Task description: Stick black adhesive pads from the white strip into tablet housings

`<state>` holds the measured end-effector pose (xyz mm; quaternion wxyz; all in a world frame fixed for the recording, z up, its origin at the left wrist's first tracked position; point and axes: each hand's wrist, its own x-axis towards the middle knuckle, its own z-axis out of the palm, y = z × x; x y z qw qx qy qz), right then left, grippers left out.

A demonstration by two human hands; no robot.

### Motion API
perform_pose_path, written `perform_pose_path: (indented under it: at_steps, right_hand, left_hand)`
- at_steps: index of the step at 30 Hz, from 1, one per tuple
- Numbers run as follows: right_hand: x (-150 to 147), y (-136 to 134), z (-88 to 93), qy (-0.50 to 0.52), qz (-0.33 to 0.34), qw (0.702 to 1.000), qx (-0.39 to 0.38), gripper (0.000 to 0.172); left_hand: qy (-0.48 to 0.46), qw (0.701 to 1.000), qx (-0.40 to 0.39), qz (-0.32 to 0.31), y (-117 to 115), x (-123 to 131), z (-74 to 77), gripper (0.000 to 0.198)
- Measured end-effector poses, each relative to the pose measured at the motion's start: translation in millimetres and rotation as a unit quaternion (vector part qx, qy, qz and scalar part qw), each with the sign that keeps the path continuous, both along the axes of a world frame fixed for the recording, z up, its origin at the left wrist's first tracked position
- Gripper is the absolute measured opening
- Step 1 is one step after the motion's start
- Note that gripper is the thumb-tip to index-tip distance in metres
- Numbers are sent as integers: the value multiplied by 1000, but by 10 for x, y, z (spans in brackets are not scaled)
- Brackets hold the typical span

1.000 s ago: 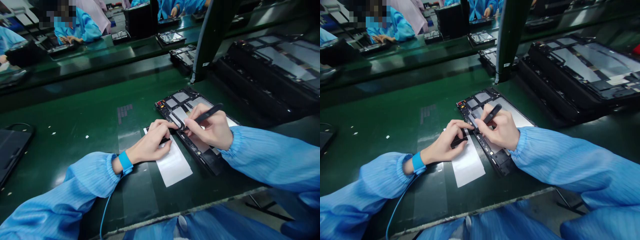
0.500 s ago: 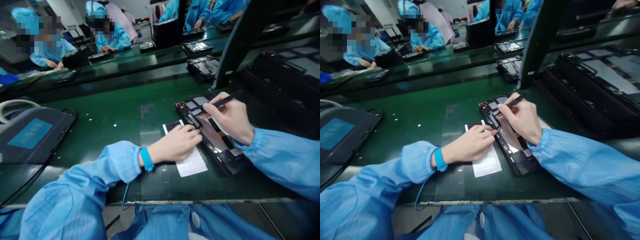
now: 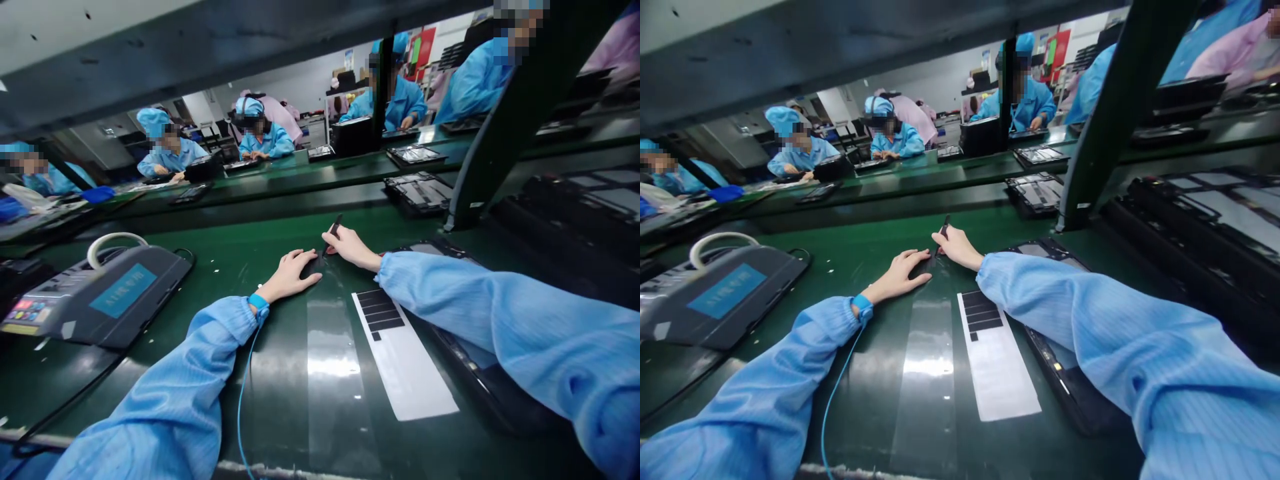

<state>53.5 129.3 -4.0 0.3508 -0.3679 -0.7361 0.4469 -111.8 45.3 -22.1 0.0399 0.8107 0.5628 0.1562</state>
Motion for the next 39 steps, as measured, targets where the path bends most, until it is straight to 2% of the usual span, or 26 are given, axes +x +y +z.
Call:
perform_pose_path:
  at_steps: [6,15,17,19,23,25,27,29,33,39]
  right_hand:
    - [37,49,-49,-9,-6,999,43,16]
    - [13,56,-69,-4,-12,999,34,17]
    - [16,61,0,3,-15,999,29,18]
    - [80,74,148,21,-24,999,20,20]
    - [399,97,508,48,-2,999,15,21]
    - [525,95,563,31,5,999,9,19]
    - [525,83,487,13,-2,1000,-19,18]
    - [397,68,328,9,-1,999,-45,19]
    - [61,70,55,13,7,1000,-8,18]
    - [23,112,-25,-6,9,999,51,17]
  left_hand:
    - [3,1000,-13,4,20,3,16,53]
    - [14,1000,-10,9,33,8,14,54]
    - [15,1000,-7,8,37,4,17,53]
    - [17,1000,-6,7,37,-5,19,52]
    - [17,1000,-11,3,51,-14,25,49]
    - [8,1000,-9,6,71,4,27,48]
    - [-3,1000,-3,9,88,42,28,47]
    - [-7,1000,4,13,92,85,31,46]
    - [-5,1000,21,21,86,124,32,44]
    - [-18,999,27,21,90,107,-6,44]
